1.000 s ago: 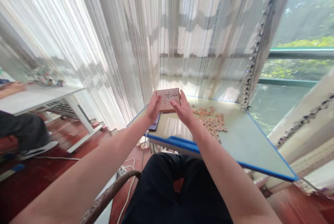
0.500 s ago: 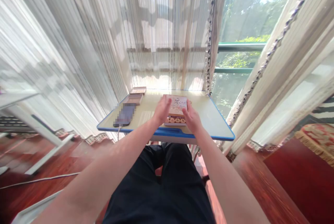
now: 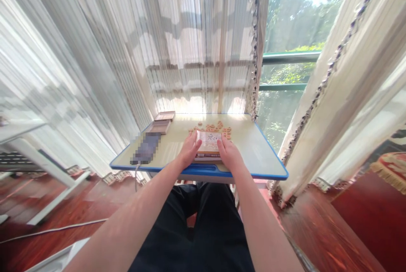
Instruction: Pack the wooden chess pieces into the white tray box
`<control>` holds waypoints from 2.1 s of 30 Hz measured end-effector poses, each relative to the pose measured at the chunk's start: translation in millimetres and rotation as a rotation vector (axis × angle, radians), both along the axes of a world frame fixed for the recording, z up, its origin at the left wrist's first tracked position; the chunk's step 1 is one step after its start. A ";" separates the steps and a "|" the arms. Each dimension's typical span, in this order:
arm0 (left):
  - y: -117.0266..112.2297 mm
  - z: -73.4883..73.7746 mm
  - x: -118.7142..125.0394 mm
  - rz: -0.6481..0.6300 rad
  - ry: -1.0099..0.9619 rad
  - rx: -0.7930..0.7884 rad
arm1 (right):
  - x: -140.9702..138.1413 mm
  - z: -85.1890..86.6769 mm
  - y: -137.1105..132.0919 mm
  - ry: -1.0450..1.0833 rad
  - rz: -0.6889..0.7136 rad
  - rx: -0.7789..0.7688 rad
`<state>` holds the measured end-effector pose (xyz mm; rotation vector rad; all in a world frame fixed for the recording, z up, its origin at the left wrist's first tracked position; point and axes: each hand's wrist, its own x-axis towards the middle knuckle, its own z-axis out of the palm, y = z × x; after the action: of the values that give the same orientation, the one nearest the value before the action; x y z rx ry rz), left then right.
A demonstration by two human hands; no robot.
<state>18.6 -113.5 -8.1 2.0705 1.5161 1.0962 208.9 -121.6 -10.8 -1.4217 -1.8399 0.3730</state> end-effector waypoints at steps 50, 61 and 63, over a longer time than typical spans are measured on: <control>1.5 -8.6 -1.0 0.063 0.064 -0.044 | -2.4 -6.9 8.4 -0.277 0.032 0.025; -14.2 -2.0 5.8 -0.034 0.276 0.121 | 5.4 -19.3 -26.4 -0.322 -0.046 0.145; -20.3 0.6 9.3 -0.104 0.357 0.162 | 7.8 -20.3 -33.3 -0.338 -0.072 0.149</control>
<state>27.9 -133.8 -7.5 2.5347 1.4914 0.8696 216.7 -154.9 -31.1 -1.5114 -2.0262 -0.0452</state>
